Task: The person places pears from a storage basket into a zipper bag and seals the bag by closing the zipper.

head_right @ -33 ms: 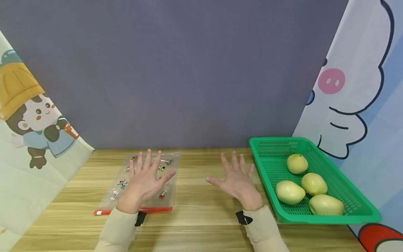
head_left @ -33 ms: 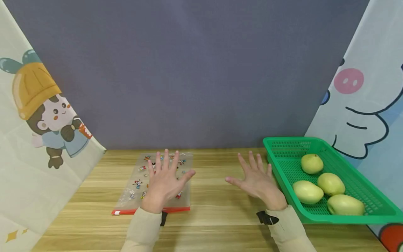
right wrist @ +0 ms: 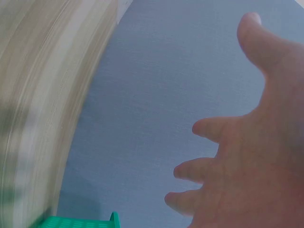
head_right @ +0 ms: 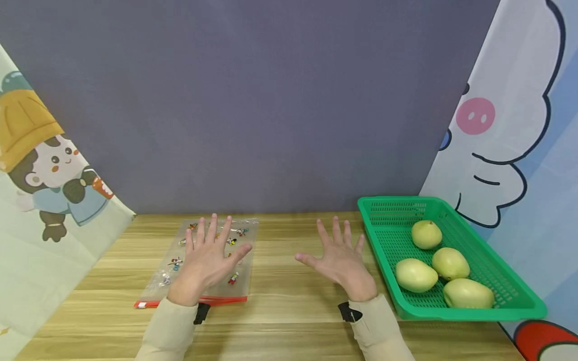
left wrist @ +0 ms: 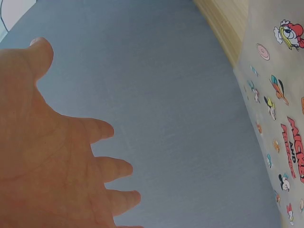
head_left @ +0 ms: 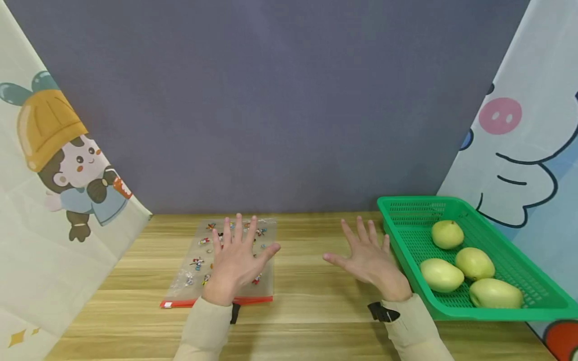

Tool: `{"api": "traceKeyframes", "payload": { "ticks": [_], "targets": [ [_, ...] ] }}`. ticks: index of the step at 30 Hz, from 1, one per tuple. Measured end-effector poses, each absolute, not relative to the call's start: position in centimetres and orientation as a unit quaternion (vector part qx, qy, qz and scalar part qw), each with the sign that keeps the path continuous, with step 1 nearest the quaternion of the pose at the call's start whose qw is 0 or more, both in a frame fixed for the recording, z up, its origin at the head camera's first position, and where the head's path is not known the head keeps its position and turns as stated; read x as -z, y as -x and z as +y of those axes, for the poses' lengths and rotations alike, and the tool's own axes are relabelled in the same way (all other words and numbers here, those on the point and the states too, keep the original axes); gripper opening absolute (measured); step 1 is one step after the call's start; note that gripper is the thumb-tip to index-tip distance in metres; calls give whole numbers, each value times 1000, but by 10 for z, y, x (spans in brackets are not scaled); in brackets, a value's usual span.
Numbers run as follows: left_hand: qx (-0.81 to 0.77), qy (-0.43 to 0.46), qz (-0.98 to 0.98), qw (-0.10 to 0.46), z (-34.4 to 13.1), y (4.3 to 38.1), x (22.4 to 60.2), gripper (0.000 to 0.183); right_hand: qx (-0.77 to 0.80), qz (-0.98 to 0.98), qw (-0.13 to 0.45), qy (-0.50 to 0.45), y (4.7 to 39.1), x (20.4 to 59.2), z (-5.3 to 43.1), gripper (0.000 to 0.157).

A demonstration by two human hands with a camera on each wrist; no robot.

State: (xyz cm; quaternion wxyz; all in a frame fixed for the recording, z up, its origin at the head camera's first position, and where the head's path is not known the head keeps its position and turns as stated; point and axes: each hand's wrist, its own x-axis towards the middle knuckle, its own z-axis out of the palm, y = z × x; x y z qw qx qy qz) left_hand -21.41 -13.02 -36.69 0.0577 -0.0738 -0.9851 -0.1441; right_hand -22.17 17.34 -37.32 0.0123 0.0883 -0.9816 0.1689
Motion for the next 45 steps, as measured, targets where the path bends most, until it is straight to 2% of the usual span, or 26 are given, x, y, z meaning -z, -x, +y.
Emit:
{"api": "traceKeyframes", "payload": {
  "ticks": [20, 30, 45],
  "targets": [
    [147, 76, -985, 55, -131, 208, 368, 96, -179, -979, 21, -97, 217, 380, 168, 108],
    [137, 91, -984, 64, -134, 212, 367, 90, -164, -975, 54, -140, 220, 381, 155, 106],
    [113, 180, -974, 82, -162, 218, 377, 79, -172, -964, 49, -198, 219, 393, 150, 103]
  ]
}}
